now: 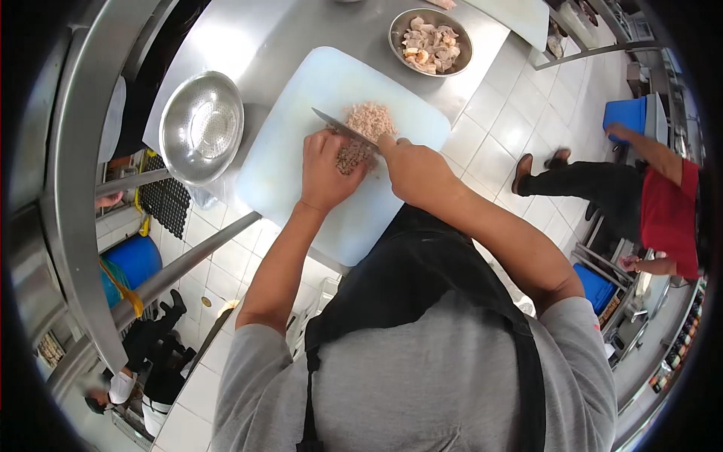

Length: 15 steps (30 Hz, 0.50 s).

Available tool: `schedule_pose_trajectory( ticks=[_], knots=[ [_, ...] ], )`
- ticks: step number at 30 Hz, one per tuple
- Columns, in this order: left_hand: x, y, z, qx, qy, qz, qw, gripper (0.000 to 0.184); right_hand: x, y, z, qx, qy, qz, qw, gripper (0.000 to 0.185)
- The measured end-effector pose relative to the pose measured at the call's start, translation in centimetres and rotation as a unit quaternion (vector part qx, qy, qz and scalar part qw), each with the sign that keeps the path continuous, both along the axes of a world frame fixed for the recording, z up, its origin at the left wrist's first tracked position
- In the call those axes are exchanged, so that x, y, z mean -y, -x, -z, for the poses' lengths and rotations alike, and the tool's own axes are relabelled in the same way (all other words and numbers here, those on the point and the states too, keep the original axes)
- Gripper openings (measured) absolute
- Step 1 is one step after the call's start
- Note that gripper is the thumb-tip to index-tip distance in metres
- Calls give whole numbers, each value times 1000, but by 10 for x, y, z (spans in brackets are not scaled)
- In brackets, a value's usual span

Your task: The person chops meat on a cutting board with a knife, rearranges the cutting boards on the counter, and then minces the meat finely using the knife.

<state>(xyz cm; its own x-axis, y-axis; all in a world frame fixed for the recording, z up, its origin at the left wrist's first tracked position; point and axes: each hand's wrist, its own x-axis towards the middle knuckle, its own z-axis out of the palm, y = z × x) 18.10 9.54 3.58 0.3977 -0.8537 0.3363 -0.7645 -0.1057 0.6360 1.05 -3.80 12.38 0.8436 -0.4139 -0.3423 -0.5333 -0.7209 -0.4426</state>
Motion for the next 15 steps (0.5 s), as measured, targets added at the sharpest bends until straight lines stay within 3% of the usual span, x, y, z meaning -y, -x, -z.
schedule_pose_trajectory(
  ticks=[5, 11, 15],
  knots=[
    [-9, 2, 11, 0, -42, 3, 999, 47, -15, 12, -1, -12, 8, -14, 1000, 26],
    [-6, -13, 11, 8, 21, -21, 1000, 34, -6, 5, 16, -27, 4, -4, 1000, 32],
    [0, -50, 27, 44, 3, -90, 995, 25, 2, 4, 10, -48, -6, -17, 999, 32]
  ],
)
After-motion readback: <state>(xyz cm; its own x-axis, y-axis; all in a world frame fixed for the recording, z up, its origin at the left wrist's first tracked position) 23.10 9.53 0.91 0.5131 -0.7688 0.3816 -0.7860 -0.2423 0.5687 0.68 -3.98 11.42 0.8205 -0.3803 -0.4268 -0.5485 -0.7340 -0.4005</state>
